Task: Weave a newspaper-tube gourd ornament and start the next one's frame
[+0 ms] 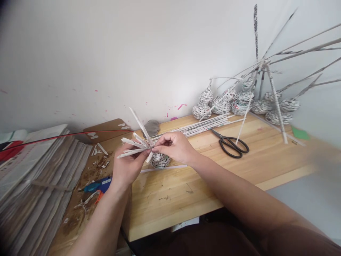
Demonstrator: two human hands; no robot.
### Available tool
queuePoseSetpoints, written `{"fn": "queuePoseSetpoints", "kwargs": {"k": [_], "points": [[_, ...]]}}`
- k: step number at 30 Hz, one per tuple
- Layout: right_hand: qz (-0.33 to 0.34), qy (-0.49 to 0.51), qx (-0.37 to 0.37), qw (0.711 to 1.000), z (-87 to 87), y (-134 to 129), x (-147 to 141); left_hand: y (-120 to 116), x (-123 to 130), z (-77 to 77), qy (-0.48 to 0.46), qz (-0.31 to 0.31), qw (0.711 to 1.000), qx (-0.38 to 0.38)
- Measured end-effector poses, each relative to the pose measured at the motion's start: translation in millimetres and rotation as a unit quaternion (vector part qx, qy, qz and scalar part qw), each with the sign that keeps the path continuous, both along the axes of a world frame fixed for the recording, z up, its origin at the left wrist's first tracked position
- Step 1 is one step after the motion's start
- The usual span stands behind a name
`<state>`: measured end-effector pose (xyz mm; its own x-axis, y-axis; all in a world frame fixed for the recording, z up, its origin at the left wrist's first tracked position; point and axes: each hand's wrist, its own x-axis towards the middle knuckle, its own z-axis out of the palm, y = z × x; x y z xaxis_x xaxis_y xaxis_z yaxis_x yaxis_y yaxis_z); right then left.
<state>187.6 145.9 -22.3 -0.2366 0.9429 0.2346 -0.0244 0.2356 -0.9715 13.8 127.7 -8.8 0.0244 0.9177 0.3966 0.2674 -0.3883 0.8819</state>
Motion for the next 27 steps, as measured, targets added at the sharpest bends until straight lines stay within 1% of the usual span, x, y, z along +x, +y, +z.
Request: {"fn": "queuePoseSetpoints", "kwargs": {"k": [4,9,10,12,15,19,23,27], "points": [[-0.015,-0.030,0.002,0.999,1.3,-3,-2,0,0,-0.7,-0.022,-0.017,0.999,-0.022],[-0.039,-0.039,0.039,0.998,-1.4,-8,-6,1,-2,0.9,-0.005,-0.038,0.999,-0.032],[-0.044,-0.055,0.055,0.996,-1.8,-9,-7,2,-3,0.9,-0.008,-0.048,0.998,-0.035],[-0.065,-0.109,0.110,0.986,-2.1,-10,-7,4,-4,-0.6,-0.022,-0.064,0.997,-0.041],[-0.115,-0.175,0.194,0.958,-2.6,-12,-8,7,-5,-5.0,-0.054,-0.083,0.993,-0.066],[-0.131,-0.182,0.226,0.948,-5.9,-10,-7,6,-3,-9.1,-0.096,-0.115,0.986,-0.075],[-0.158,-0.176,0.250,0.939,-9.5,-6,-5,3,2,-9.7,-0.088,-0.098,0.988,-0.078],[-0.157,-0.177,0.227,0.945,-9.1,-7,-5,6,5,-13.7,-0.086,-0.055,0.992,-0.068]]}}
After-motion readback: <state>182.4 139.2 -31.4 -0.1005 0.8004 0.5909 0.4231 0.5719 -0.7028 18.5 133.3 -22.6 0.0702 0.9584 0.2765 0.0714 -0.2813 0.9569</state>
